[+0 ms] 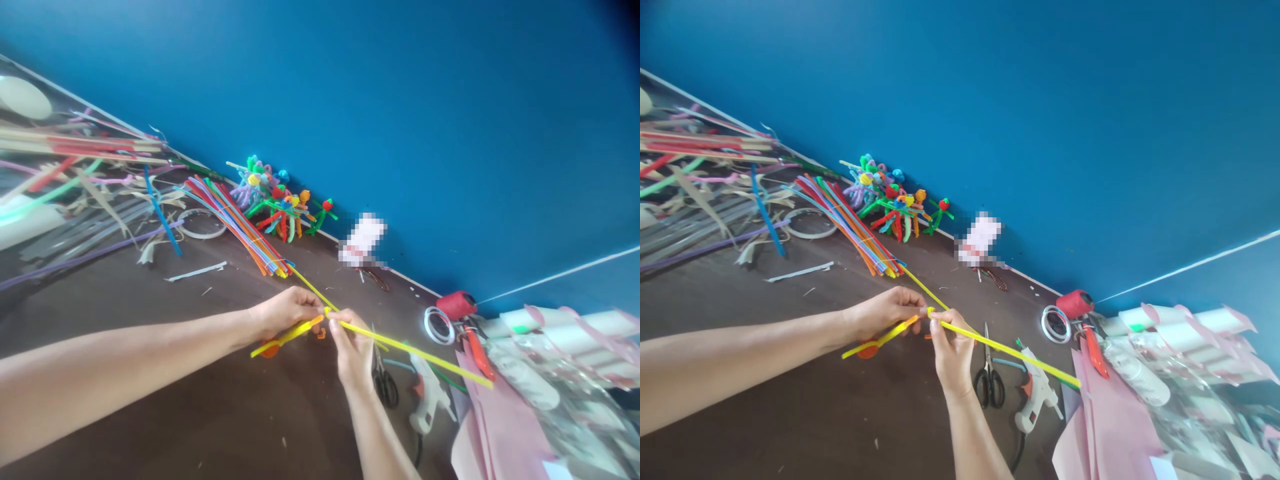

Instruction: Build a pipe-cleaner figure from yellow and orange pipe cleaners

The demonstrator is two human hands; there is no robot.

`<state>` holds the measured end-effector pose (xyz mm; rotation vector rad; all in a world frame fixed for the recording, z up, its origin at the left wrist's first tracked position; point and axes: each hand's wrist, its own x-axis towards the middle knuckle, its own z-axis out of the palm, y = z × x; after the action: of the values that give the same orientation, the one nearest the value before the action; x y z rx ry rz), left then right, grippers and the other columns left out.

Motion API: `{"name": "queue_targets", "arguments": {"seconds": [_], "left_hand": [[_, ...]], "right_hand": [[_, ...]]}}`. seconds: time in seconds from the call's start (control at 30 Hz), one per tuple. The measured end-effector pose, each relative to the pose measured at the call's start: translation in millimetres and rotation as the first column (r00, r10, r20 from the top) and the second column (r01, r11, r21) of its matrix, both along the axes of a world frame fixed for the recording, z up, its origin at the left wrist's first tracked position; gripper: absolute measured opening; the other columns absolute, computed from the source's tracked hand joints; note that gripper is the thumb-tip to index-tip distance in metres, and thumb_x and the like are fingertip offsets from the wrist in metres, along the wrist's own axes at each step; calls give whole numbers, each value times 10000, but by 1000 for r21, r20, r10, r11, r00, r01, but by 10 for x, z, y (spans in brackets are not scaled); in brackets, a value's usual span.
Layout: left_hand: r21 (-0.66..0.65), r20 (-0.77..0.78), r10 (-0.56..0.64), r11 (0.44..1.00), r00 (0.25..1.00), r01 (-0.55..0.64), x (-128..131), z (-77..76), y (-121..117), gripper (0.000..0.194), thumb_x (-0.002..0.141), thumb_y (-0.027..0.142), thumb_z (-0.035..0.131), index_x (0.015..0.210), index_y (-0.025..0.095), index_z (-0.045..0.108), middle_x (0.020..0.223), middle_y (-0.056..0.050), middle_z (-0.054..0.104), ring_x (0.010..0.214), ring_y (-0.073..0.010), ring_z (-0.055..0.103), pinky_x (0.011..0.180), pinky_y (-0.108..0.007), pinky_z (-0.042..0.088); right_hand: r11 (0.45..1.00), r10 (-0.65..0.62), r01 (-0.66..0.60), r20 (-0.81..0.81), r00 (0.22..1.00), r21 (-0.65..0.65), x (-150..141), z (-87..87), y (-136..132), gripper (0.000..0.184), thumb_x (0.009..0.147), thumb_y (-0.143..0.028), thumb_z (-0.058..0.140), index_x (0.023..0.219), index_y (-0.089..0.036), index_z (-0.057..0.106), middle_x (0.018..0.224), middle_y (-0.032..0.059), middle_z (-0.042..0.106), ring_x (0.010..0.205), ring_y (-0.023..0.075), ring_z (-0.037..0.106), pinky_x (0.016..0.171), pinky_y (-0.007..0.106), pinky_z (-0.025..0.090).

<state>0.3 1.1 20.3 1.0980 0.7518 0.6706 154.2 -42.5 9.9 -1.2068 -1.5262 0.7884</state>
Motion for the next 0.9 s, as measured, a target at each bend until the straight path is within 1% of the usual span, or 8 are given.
{"name": "queue_targets", "arguments": {"seconds": [0.1,0.17,0.27,0.37,0.53,0.7,0.8,0.9], "left_hand": [[-137,169,-42,988,985,66,-3,-28,4,250,662,353,629,620,122,544,502,5,591,367,-48,431,381,-163,284],[-183,250,-71,976,966,119,-13,-37,9,247,656,342,645,613,121,541,490,5,586,357,-45,428,369,-160,275],[-159,295,-167,962,941,221,-47,-23,22,211,670,309,644,633,116,569,483,4,586,360,-45,440,377,-156,294],[-90,225,-282,947,933,308,-82,-3,43,190,678,292,643,652,108,601,476,4,586,389,-52,466,419,-157,341],[-13,110,-185,982,977,187,-73,-13,68,194,660,302,658,687,113,626,525,15,599,469,-62,503,469,-153,371],[62,46,-171,984,984,169,-55,-9,71,251,664,342,639,759,109,626,598,-5,624,494,-71,505,503,-170,388],[133,11,-107,986,994,104,-53,-20,79,262,706,371,589,752,114,600,592,-4,615,485,-78,497,490,-177,383],[318,-71,-15,947,997,37,-58,-37,82,248,762,358,523,792,121,590,623,-10,618,482,-82,492,470,-178,373]], "right_hand": [[997,-13,-2,-200,980,-75,2,-51,25,73,757,-222,539,721,-182,587,663,-7,553,600,124,502,570,241,391],[987,11,-66,-354,935,-145,-2,-72,36,57,741,-222,550,719,-181,583,642,-11,553,584,118,491,563,239,382],[957,58,-194,-515,855,-214,-11,-60,45,47,707,-221,584,700,-175,588,615,-13,561,565,108,482,555,230,367],[918,63,-269,-565,823,-290,-9,-26,55,78,667,-225,631,649,-169,581,555,-27,550,518,91,464,517,206,344],[910,-7,-222,-548,837,-351,26,-34,85,85,651,-223,648,665,-165,587,522,-44,533,482,71,446,485,182,338],[928,-71,-136,-523,850,-346,58,-76,108,74,649,-211,642,678,-170,587,509,-56,529,470,64,453,471,172,352],[909,-43,-173,-499,866,-380,59,-84,106,144,676,-262,632,602,-151,578,439,-54,492,394,53,408,401,171,306],[861,-1,-246,-486,874,-444,46,-80,93,243,701,-337,613,564,-140,575,371,-53,453,317,46,350,337,175,231]]}}
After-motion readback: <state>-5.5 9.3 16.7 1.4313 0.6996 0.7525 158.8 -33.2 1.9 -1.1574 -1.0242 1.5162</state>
